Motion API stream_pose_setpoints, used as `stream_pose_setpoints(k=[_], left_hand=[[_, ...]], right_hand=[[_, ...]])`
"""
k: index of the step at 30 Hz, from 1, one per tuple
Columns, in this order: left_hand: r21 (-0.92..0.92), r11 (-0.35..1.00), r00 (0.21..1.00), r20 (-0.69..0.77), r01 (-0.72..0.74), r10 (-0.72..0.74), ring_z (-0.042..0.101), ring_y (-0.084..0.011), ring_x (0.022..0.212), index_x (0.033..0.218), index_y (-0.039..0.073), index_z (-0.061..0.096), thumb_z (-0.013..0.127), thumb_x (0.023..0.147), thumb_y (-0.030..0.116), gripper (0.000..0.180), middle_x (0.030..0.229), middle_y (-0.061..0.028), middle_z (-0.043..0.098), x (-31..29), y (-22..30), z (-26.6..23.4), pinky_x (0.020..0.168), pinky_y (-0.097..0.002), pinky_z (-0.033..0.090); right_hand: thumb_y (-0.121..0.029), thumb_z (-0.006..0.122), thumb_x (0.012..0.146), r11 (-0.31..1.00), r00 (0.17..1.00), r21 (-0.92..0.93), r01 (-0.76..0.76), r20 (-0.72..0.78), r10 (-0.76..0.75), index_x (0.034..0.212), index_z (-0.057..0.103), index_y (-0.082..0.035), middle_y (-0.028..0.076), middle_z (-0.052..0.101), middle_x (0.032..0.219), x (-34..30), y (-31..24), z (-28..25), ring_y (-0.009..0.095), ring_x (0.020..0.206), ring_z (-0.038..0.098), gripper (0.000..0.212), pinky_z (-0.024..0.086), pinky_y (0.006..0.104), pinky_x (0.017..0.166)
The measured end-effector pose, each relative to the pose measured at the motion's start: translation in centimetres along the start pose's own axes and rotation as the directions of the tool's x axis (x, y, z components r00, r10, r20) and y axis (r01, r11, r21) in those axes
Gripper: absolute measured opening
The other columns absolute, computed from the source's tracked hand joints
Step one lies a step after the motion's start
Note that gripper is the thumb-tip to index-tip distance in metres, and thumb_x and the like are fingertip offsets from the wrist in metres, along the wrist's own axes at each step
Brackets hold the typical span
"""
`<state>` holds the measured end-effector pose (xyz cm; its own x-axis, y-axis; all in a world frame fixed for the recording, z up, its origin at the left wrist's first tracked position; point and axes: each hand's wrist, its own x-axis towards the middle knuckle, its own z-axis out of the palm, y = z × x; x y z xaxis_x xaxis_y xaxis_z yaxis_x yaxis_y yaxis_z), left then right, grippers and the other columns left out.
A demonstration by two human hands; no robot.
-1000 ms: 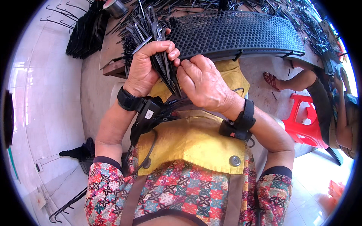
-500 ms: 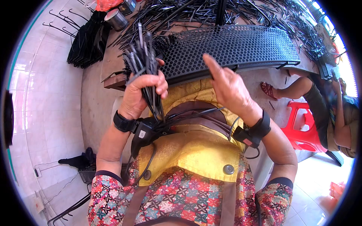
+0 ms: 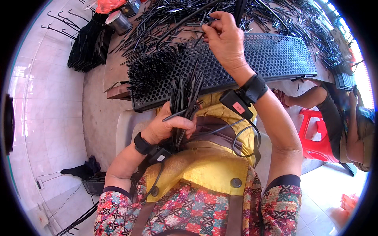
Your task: The person inserts black filaments into holes on a rectangular plastic grid by hand while holding a bundle of the filaments in one hand.
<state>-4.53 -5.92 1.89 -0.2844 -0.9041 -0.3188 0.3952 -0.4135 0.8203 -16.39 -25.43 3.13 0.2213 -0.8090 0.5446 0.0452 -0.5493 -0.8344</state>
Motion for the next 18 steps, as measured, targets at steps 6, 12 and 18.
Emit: stream_pose_setpoints(k=[6,12,18], left_hand=[[-0.028,1.000,1.000,0.005,0.000,0.000,0.055,-0.0136,0.056,0.101,-0.001,0.054,0.067,0.068,0.005,0.036,0.067,-0.0054,0.055,-0.2,-0.7,-0.1,0.051,-0.0265,0.045],[-0.046,0.999,1.000,0.015,0.021,-0.020,0.054,-0.0116,0.057,0.117,-0.001,0.049,0.070,0.068,0.008,0.053,0.070,-0.0026,0.054,-0.1,-1.0,-0.2,0.051,-0.0250,0.045],[-0.033,0.999,1.000,0.012,0.003,-0.003,0.054,-0.0118,0.057,0.121,-0.002,0.046,0.068,0.068,0.007,0.059,0.069,-0.0023,0.053,-0.2,-0.8,-0.2,0.050,-0.0249,0.045]], right_hand=[[-0.004,0.064,0.081,0.953,0.978,-0.235,0.191,0.124,-0.165,0.107,0.051,-0.001,0.010,0.063,0.074,0.4,1.1,1.2,0.020,0.065,0.065,0.028,0.051,0.0279,0.059],[-0.003,0.062,0.080,0.836,0.873,-0.304,0.458,0.332,-0.357,0.106,0.053,-0.004,0.017,0.061,0.082,0.3,1.1,1.2,0.034,0.076,0.062,0.027,0.050,0.0363,0.065],[-0.003,0.060,0.080,0.799,0.819,-0.297,0.523,0.436,-0.373,0.106,0.055,-0.004,0.016,0.063,0.083,0.8,1.0,1.1,0.033,0.075,0.062,0.026,0.051,0.0372,0.064]])
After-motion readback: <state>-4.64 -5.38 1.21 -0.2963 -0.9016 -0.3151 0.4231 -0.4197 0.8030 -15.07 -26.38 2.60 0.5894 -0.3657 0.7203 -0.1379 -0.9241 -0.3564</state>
